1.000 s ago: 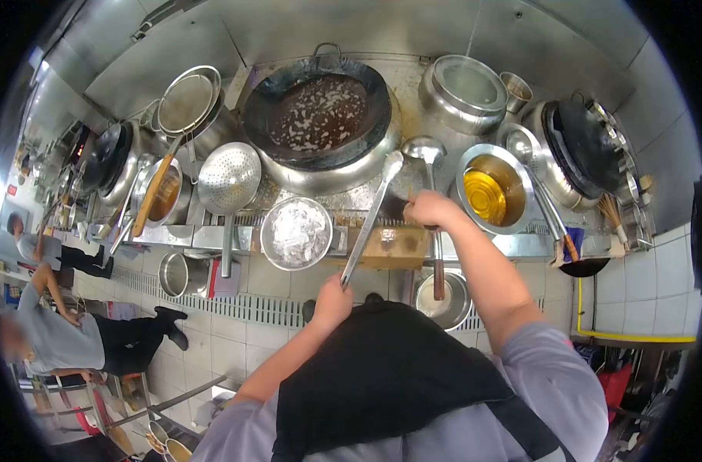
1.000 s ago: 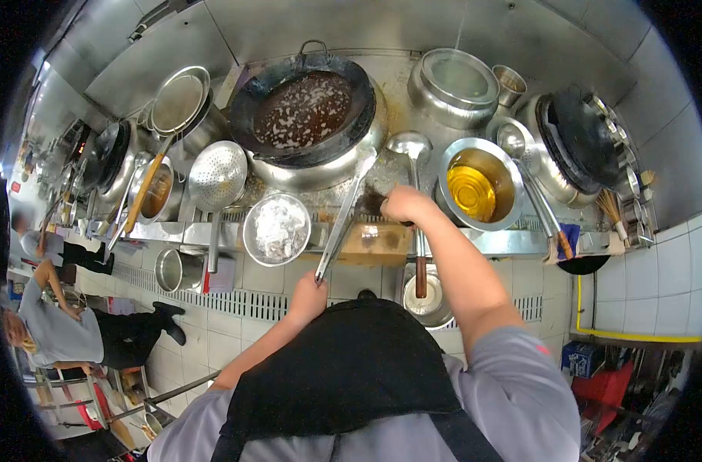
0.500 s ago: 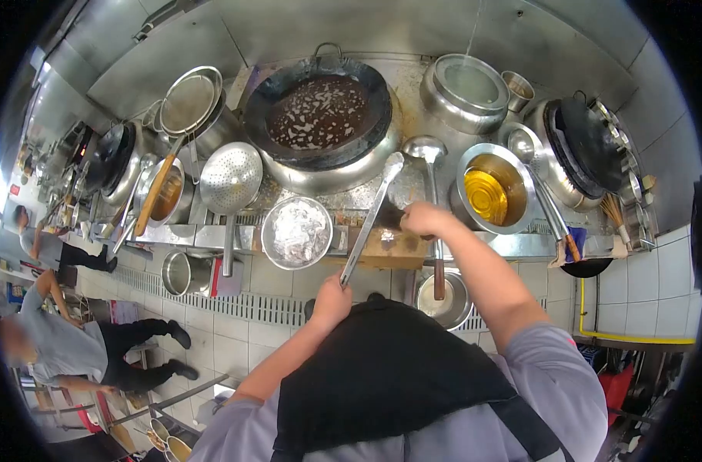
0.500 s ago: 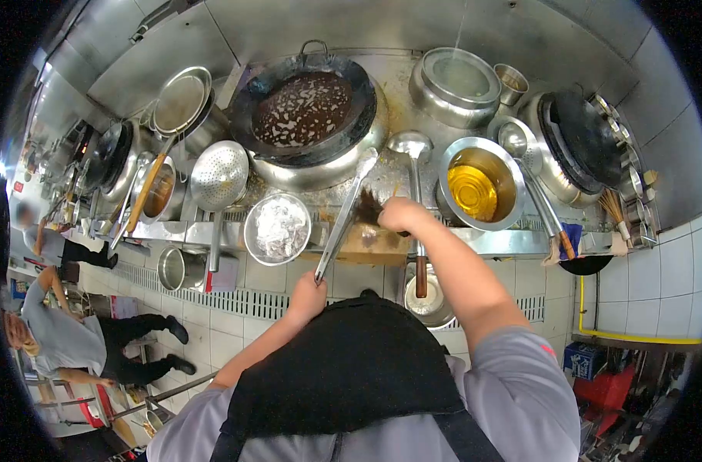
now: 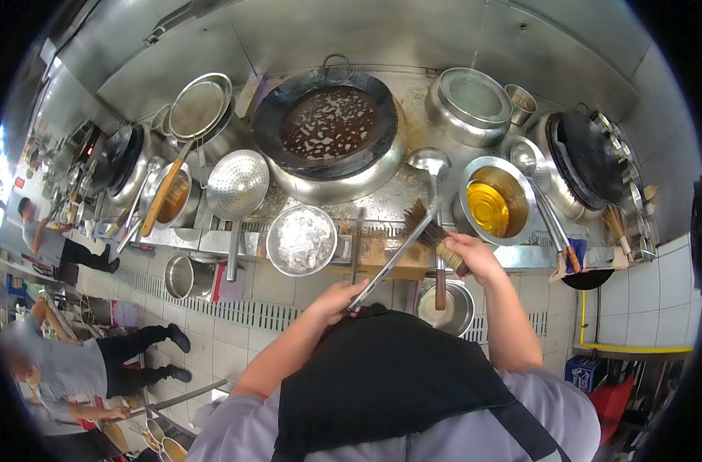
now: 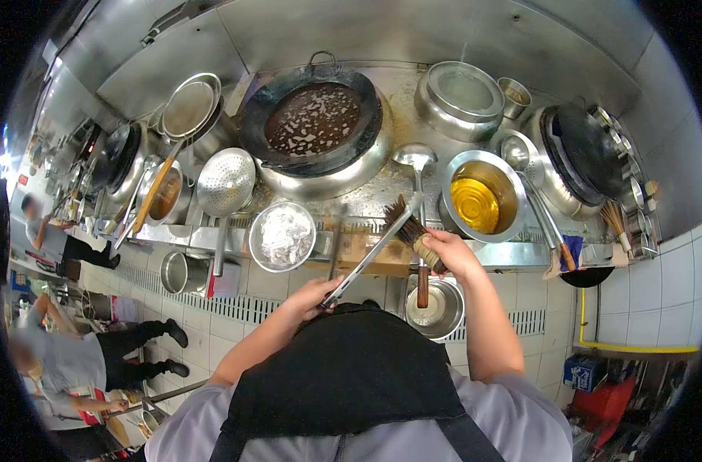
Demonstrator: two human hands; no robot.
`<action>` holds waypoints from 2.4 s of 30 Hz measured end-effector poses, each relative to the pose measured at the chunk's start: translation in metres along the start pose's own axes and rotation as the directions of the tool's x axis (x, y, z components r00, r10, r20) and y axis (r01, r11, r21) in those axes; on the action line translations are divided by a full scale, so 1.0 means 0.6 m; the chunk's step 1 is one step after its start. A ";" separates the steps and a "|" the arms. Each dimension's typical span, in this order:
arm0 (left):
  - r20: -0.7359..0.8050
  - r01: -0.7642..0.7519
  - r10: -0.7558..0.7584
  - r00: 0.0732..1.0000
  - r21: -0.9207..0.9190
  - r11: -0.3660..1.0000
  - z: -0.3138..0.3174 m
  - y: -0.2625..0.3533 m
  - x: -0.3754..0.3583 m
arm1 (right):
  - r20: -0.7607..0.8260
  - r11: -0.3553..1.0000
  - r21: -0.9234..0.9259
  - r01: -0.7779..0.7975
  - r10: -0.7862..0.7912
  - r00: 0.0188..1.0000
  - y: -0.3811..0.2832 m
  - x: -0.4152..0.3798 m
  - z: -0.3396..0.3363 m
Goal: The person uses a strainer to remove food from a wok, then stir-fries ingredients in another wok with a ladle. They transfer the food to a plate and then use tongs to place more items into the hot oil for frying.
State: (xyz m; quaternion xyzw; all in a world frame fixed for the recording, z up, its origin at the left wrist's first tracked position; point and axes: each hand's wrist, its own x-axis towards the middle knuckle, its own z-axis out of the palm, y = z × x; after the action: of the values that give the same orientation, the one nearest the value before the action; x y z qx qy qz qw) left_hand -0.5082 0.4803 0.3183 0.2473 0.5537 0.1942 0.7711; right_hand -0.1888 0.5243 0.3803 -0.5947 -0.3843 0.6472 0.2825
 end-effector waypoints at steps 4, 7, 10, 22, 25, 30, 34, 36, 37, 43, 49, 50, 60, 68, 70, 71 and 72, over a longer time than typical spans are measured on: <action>0.274 -0.077 0.083 0.958 -0.033 0.996 -0.008 0.031 -0.009 | -0.010 0.990 0.143 0.016 -0.015 1.000 0.007 -0.010 -0.005; 0.173 -0.151 0.158 0.972 -0.048 0.987 0.013 0.044 -0.053 | -0.068 0.996 0.082 0.021 -0.016 0.998 -0.001 -0.011 -0.010; 0.152 -0.311 0.329 0.932 -0.133 0.941 0.013 0.061 -0.095 | -0.110 0.988 0.153 0.036 -0.020 0.994 0.001 -0.020 -0.020; -0.246 -0.257 0.650 0.719 0.775 0.577 -0.046 -0.006 -0.055 | -0.179 0.596 -0.788 0.156 -0.463 0.868 -0.067 -0.014 0.016; -0.302 -0.122 0.577 0.759 0.804 0.581 -0.037 -0.017 -0.059 | -0.115 0.474 -0.876 0.088 -0.383 0.917 -0.110 -0.007 0.074; -0.301 -0.159 0.598 0.743 0.788 0.595 -0.020 -0.013 -0.072 | 0.098 0.237 -0.963 0.128 -0.136 0.986 -0.052 0.129 0.127; -0.308 -0.131 0.621 0.721 0.819 0.558 -0.016 -0.017 -0.065 | -0.075 0.282 -0.959 -0.012 -0.212 0.974 -0.146 0.129 0.117; -0.308 -0.120 0.613 0.728 0.822 0.556 -0.011 -0.013 -0.071 | 0.060 0.241 -0.967 0.088 -0.121 0.991 -0.155 0.111 0.129; -0.290 -0.117 0.610 0.737 0.835 0.538 -0.009 -0.012 -0.078 | 0.176 0.221 -0.959 0.178 -0.032 0.984 -0.149 0.102 0.137; -0.297 -0.115 0.624 0.723 0.839 0.533 -0.008 -0.009 -0.073 | -0.046 0.149 -0.988 -0.034 -0.079 0.996 -0.133 0.143 0.114; -0.286 -0.102 0.622 0.729 0.853 0.511 -0.008 0.000 -0.077 | 0.004 0.199 -0.980 0.010 -0.031 0.999 -0.093 0.160 0.132; -0.290 -0.107 0.635 0.716 0.853 0.511 -0.006 0.007 -0.075 | 0.010 0.192 -0.981 0.019 -0.047 0.999 -0.106 0.158 0.118; -0.276 -0.206 0.579 0.767 0.748 0.630 -0.029 -0.026 -0.068 | -0.120 0.436 -0.899 -0.040 -0.157 0.980 0.042 0.065 0.168; -0.330 -0.268 0.513 0.792 0.567 0.779 -0.042 0.002 -0.110 | -0.078 0.388 -0.921 -0.044 -0.074 0.994 0.066 0.049 0.180; -0.315 -0.374 0.551 0.773 0.476 0.796 -0.046 0.002 -0.099 | -0.090 0.359 -0.932 -0.054 -0.083 0.993 0.057 0.058 0.174; -0.312 -0.376 0.557 0.770 0.483 0.791 -0.046 0.005 -0.100 | -0.094 0.358 -0.932 -0.059 -0.079 0.992 0.059 0.069 0.161; -0.302 -0.392 0.472 0.828 0.289 0.873 -0.044 0.006 -0.105 | -0.099 0.357 -0.932 -0.066 -0.074 0.992 0.061 0.076 0.152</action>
State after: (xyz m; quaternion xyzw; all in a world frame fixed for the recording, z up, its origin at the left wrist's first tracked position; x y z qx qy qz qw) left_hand -0.5533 0.4512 0.3611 0.4081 0.6333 0.3460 0.5592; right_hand -0.2813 0.5269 0.3242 -0.6877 -0.6666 0.2765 -0.0798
